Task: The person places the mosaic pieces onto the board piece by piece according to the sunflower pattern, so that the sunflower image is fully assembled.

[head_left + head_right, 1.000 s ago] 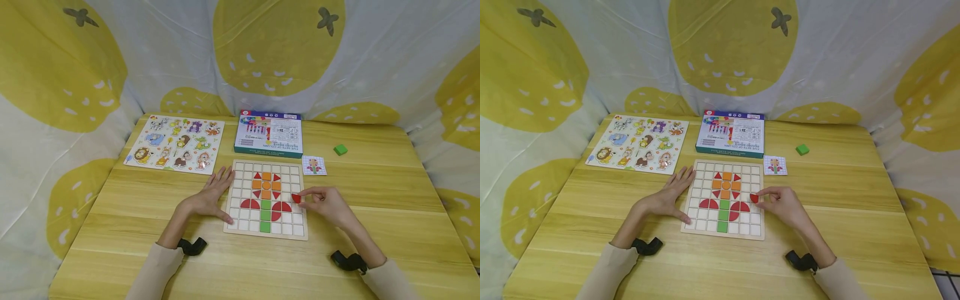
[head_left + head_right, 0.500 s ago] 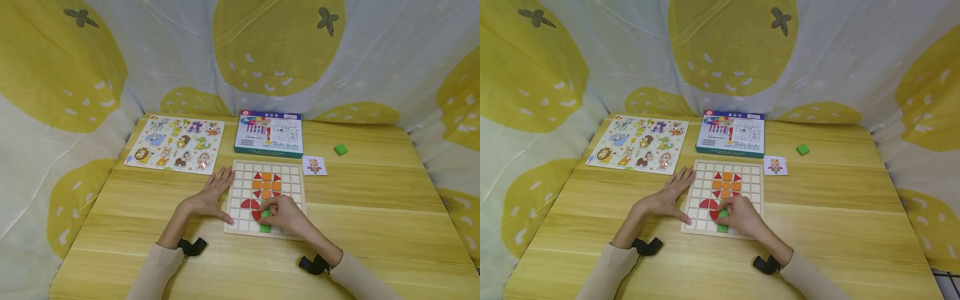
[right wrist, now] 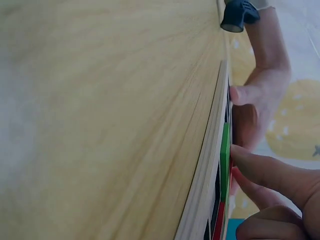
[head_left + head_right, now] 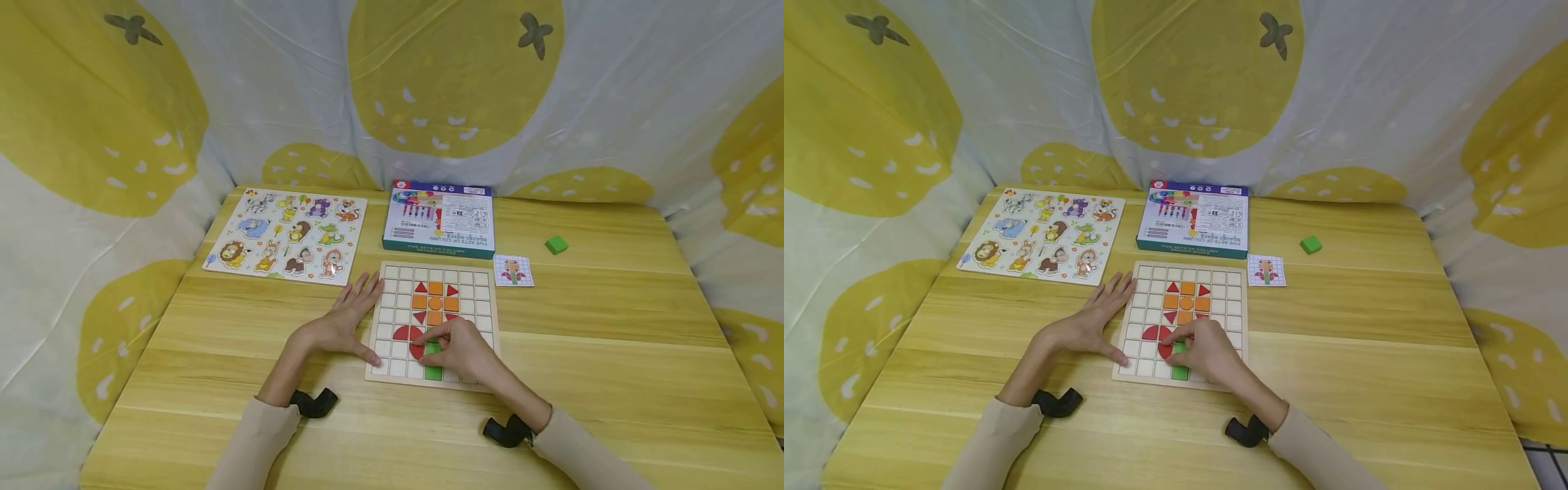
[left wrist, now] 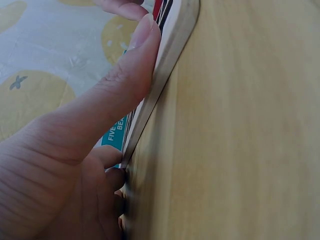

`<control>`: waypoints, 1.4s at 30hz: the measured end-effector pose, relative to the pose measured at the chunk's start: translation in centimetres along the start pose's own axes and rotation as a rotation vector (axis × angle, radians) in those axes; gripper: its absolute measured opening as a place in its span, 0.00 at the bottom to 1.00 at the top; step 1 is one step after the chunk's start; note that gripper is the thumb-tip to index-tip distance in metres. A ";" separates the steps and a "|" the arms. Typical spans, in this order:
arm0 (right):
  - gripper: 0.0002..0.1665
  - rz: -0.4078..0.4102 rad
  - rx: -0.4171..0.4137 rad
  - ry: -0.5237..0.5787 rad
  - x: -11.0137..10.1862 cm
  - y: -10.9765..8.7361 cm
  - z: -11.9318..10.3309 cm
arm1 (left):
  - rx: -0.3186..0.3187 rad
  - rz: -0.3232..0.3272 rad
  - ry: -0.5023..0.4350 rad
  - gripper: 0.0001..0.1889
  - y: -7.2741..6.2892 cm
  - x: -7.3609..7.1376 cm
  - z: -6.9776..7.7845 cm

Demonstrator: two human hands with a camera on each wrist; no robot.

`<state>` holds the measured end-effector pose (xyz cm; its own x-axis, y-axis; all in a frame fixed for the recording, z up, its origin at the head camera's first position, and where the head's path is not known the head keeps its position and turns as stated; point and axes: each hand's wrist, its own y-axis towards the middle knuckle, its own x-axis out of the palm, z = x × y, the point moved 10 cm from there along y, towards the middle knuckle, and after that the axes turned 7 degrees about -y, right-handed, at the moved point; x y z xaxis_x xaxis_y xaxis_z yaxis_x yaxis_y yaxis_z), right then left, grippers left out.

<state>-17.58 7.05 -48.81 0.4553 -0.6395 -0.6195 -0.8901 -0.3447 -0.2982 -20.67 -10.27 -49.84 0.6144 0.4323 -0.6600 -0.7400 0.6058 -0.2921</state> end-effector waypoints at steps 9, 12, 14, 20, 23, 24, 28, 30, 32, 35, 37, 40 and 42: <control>0.10 0.020 -0.016 0.006 -0.1 0.1 0.1 | 0.004 0.003 -0.001 0.76 -0.1 0.0 0.0; 0.10 0.024 -0.012 0.015 -0.1 0.1 0.1 | 0.006 0.006 0.000 0.76 -0.1 0.0 0.0; 0.10 0.026 -0.008 0.011 -0.1 0.1 0.2 | 0.007 0.007 0.001 0.76 -0.1 0.0 0.0; 0.09 0.005 -0.003 0.045 -0.4 -0.1 0.9 | 0.007 0.005 0.002 0.76 0.0 0.0 0.0; 0.08 0.011 0.002 0.076 -1.6 -0.4 1.6 | 0.008 0.006 -0.002 0.77 0.0 0.1 0.1; 0.08 0.018 0.006 0.081 -2.1 -0.5 2.0 | 0.008 0.006 -0.002 0.77 0.0 0.0 0.1; 0.11 0.065 0.054 0.084 -4.9 -0.9 3.8 | 0.013 0.007 0.004 0.77 0.2 -0.1 0.2; 0.13 0.089 0.075 0.075 -6.4 -1.1 4.8 | 0.014 0.005 0.011 0.77 0.3 -0.1 0.1; 0.15 0.116 0.086 0.063 -7.8 -1.3 5.8 | 0.012 0.002 0.015 0.77 0.3 -0.2 0.0; 0.16 0.149 0.085 0.052 -9.6 -1.5 6.8 | 0.009 -0.004 0.016 0.77 0.3 -0.2 -0.1; 0.17 0.168 0.077 0.047 -10.5 -1.7 7.3 | 0.006 -0.007 0.017 0.77 0.2 -0.3 -0.2; 0.19 0.186 0.068 0.038 -11.3 -1.8 7.9 | 0.006 -0.008 0.011 0.76 0.2 -0.2 -0.4; 0.20 0.191 0.057 0.037 -11.6 -1.8 8.1 | 0.003 -0.009 0.011 0.76 0.1 -0.2 -0.5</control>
<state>-21.46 20.62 -46.94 0.2773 -0.7145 -0.6423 -0.9598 -0.1760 -0.2186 -21.01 -10.61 -50.09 0.6178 0.4198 -0.6649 -0.7340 0.6112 -0.2961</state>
